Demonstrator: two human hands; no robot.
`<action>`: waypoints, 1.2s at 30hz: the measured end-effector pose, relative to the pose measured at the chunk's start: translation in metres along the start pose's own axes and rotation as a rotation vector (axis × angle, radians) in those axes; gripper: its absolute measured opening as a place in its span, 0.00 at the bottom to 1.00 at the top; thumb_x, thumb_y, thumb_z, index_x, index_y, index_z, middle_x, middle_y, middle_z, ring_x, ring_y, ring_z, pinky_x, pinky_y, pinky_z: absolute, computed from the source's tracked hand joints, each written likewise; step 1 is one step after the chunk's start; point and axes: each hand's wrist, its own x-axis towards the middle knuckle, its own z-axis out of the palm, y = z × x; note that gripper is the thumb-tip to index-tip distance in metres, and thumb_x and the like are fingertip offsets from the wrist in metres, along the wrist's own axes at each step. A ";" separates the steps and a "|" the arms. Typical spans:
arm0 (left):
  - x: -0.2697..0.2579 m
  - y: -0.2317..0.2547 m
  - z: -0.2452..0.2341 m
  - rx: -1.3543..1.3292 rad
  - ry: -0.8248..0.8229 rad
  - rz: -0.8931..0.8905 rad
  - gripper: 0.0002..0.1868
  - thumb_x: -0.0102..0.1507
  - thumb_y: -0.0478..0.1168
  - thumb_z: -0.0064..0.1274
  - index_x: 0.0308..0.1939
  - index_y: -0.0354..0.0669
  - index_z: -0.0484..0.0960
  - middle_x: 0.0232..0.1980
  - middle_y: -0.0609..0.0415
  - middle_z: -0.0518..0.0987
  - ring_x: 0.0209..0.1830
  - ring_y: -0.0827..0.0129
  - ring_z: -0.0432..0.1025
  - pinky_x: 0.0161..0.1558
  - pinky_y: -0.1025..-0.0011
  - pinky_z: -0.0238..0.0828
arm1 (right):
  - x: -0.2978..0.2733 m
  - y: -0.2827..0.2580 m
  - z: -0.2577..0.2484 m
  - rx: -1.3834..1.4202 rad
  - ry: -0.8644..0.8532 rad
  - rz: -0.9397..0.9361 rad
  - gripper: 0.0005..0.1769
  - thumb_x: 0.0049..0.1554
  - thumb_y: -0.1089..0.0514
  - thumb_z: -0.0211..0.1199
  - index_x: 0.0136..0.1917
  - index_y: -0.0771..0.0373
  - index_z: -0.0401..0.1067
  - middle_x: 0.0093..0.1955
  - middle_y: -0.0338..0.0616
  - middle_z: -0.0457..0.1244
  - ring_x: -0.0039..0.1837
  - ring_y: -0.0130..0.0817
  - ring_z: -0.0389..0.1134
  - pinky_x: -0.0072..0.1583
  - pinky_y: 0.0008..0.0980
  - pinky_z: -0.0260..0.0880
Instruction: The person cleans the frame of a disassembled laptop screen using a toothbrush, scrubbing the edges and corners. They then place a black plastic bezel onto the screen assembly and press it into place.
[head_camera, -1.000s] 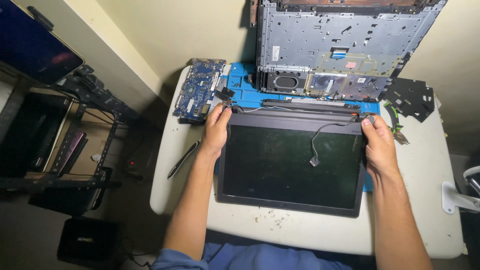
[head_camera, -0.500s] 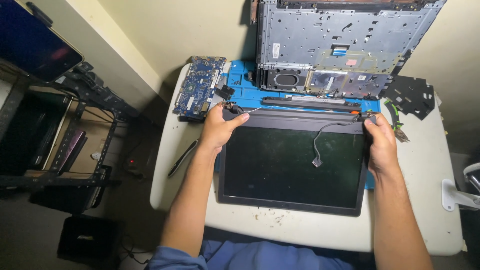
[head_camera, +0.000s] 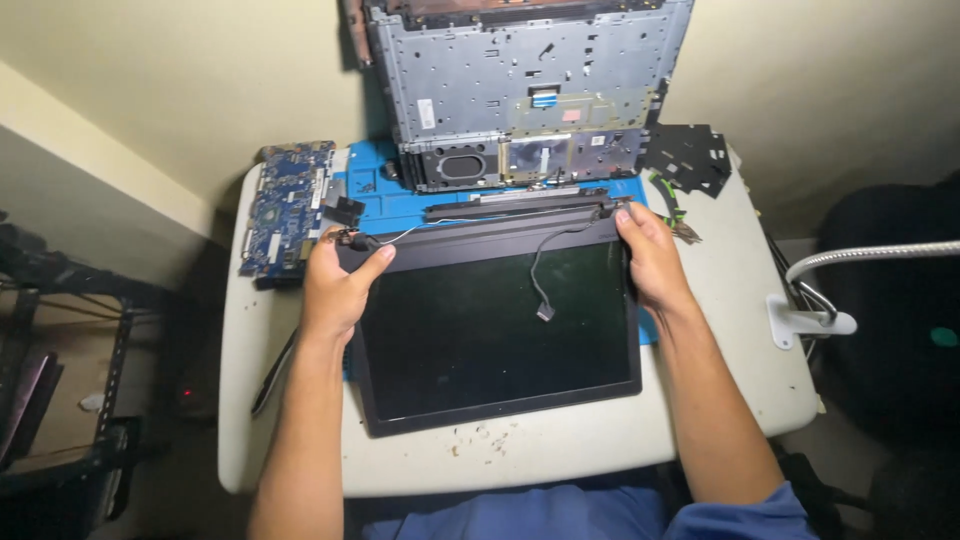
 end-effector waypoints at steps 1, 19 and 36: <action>-0.001 0.002 0.002 -0.007 -0.014 0.002 0.18 0.53 0.38 0.73 0.39 0.45 0.77 0.38 0.60 0.75 0.46 0.73 0.66 0.54 0.71 0.62 | -0.014 -0.030 0.018 -0.005 0.014 -0.004 0.12 0.70 0.59 0.51 0.61 0.63 0.73 0.50 0.52 0.70 0.50 0.34 0.73 0.56 0.38 0.76; -0.024 0.080 0.060 0.681 -0.064 0.633 0.21 0.59 0.37 0.66 0.55 0.43 0.81 0.57 0.46 0.74 0.59 0.48 0.66 0.61 0.46 0.51 | -0.020 -0.031 0.030 0.016 -0.060 -0.102 0.08 0.71 0.60 0.48 0.51 0.60 0.68 0.41 0.42 0.68 0.43 0.25 0.71 0.50 0.27 0.74; 0.050 0.067 0.194 0.643 -0.909 0.138 0.10 0.57 0.51 0.63 0.40 0.59 0.90 0.33 0.59 0.86 0.45 0.55 0.82 0.51 0.57 0.78 | -0.061 -0.121 0.087 0.084 -0.042 -0.020 0.05 0.65 0.62 0.59 0.53 0.65 0.72 0.38 0.44 0.70 0.39 0.29 0.74 0.43 0.30 0.80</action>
